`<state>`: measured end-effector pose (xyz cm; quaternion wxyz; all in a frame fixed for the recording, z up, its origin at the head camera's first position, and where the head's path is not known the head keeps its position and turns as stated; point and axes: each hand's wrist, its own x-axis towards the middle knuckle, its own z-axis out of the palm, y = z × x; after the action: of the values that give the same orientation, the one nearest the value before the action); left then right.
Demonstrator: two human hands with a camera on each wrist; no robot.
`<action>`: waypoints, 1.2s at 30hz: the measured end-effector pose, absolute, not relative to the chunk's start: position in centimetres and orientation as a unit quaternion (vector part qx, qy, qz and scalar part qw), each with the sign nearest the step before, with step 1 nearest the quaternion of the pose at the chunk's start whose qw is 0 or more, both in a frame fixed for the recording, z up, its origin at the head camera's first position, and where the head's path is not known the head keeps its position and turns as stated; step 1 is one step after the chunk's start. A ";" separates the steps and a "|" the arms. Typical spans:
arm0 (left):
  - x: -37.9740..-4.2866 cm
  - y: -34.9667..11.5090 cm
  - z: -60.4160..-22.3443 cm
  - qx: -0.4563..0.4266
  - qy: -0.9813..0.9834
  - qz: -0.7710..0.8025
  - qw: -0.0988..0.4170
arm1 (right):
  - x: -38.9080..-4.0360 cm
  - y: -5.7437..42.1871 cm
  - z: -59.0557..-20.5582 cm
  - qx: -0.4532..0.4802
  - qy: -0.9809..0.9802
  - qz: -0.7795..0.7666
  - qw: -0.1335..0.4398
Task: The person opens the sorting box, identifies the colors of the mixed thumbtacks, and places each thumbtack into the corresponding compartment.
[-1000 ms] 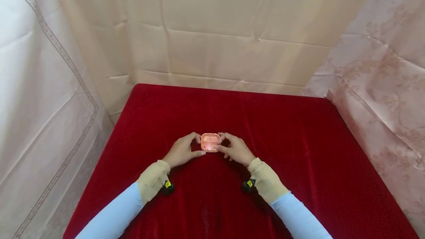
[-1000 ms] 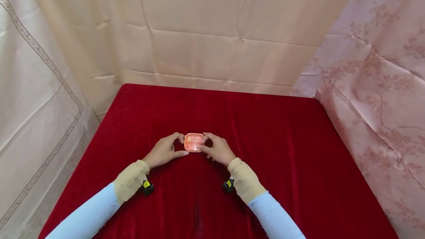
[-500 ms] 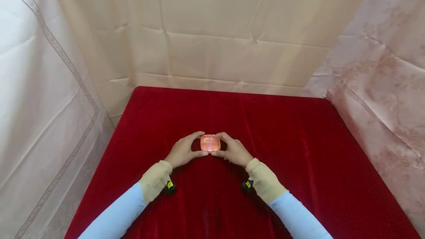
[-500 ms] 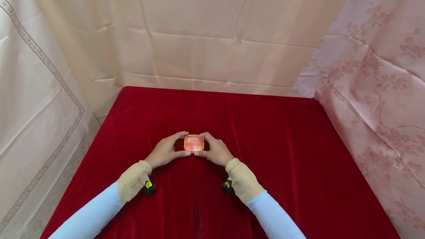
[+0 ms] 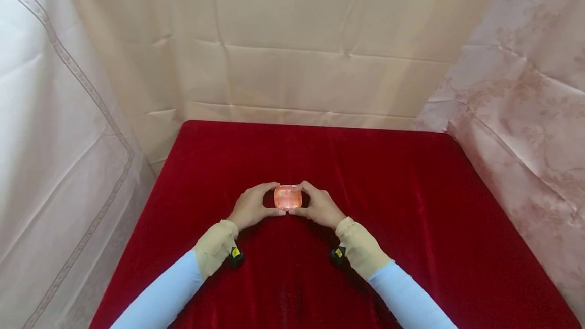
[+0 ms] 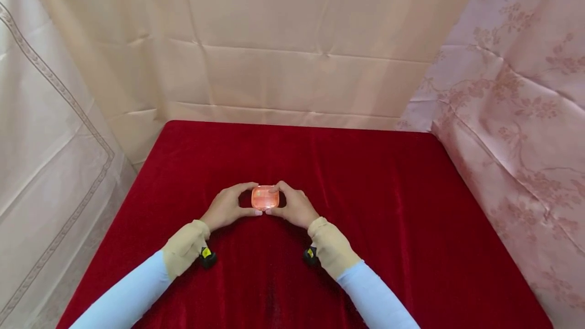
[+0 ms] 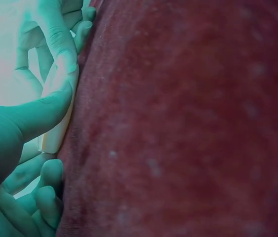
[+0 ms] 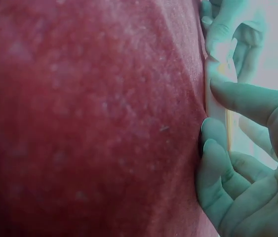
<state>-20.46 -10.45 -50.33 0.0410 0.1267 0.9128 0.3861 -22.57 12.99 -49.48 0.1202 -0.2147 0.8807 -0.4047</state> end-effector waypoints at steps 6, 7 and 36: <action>-21.0 -9.9 -49.9 0.130 0.906 0.401 0.046 | -22.7 13.7 -49.5 -0.219 0.876 -0.415 0.108; -21.2 -9.6 -49.8 0.132 0.904 0.404 0.047 | -22.8 14.0 -49.6 -0.217 0.876 -0.418 0.107; -24.9 3.8 -49.4 0.182 0.918 0.344 0.073 | -23.8 27.1 -49.8 -0.093 0.882 -0.436 0.155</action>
<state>-24.87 3.77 -49.41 0.0731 0.1820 0.9182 0.3441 -23.75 27.14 -49.78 0.1551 -0.0925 0.8818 -0.4356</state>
